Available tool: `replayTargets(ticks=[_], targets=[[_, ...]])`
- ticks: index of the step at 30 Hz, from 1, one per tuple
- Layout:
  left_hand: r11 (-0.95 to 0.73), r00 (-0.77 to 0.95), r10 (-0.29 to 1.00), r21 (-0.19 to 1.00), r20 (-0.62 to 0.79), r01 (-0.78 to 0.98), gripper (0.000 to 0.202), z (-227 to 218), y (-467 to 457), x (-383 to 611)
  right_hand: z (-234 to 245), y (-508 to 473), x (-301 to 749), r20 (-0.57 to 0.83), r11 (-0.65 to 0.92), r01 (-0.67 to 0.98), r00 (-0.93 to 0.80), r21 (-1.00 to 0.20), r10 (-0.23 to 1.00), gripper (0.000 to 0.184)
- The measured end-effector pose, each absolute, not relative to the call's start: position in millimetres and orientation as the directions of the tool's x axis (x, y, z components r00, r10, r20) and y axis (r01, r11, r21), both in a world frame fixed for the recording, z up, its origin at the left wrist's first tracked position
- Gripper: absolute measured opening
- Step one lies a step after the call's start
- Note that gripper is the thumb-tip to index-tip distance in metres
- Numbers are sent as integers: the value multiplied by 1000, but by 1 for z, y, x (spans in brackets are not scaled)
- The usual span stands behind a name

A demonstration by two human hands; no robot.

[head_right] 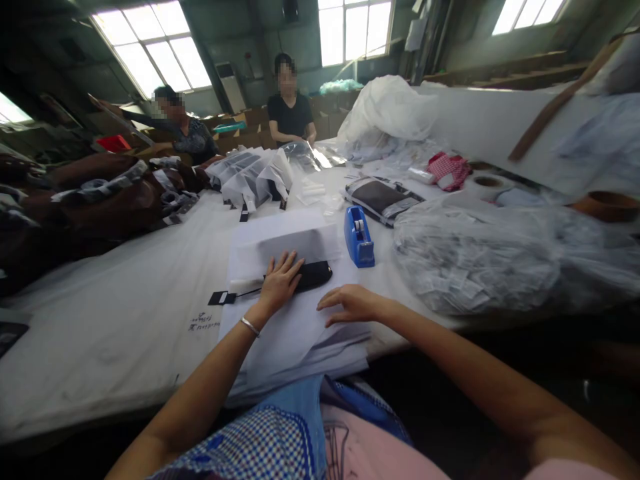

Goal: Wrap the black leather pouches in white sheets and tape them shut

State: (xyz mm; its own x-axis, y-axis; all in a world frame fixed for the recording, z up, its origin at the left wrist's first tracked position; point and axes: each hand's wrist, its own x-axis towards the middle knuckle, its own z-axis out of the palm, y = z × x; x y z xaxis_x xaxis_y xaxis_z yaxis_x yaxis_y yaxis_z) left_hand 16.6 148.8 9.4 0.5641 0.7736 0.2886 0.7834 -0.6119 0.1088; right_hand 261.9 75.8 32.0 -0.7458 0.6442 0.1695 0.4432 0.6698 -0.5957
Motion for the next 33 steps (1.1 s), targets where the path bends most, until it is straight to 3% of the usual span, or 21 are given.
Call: replayTargets(ticks=[3, 7, 11, 16, 22, 26, 28, 30, 33], targets=[[-612, 564, 776, 124, 284, 781, 46, 10, 151, 17, 21, 67, 260, 168, 703, 460, -760, -542, 627, 44], [-606, 556, 781, 127, 286, 786, 46, 9, 150, 17, 10, 65, 257, 201, 671, 513, -695, -535, 691, 15], [-602, 553, 792, 185, 256, 776, 46, 17, 152, 17, 16, 71, 250, 251, 636, 552, -615, -539, 747, 12], [-542, 582, 813, 355, -6, 762, 50, 51, 173, 13, 38, 99, 235, 240, 532, 624, -492, -573, 837, 8], [-655, 751, 639, 393, -168, 645, 52, 101, 198, 0, 66, 148, 220, 183, 388, 785, -343, -482, 921, 8], [-676, 739, 662, 324, -128, 662, 57, 102, 200, -2, 72, 161, 218, 249, 351, 829, -264, -436, 932, 9], [-649, 690, 721, 285, -64, 705, 41, 94, 200, 0, 69, 155, 218, 326, 366, 839, -242, -403, 914, 17], [-617, 642, 767, 268, -7, 740, 32, 86, 200, 2, 62, 142, 218, 436, 461, 821, -298, -337, 849, 26], [-595, 603, 795, 262, 57, 760, 29, 81, 203, 2, 48, 120, 219, 533, 675, 713, -502, -190, 681, 23]])
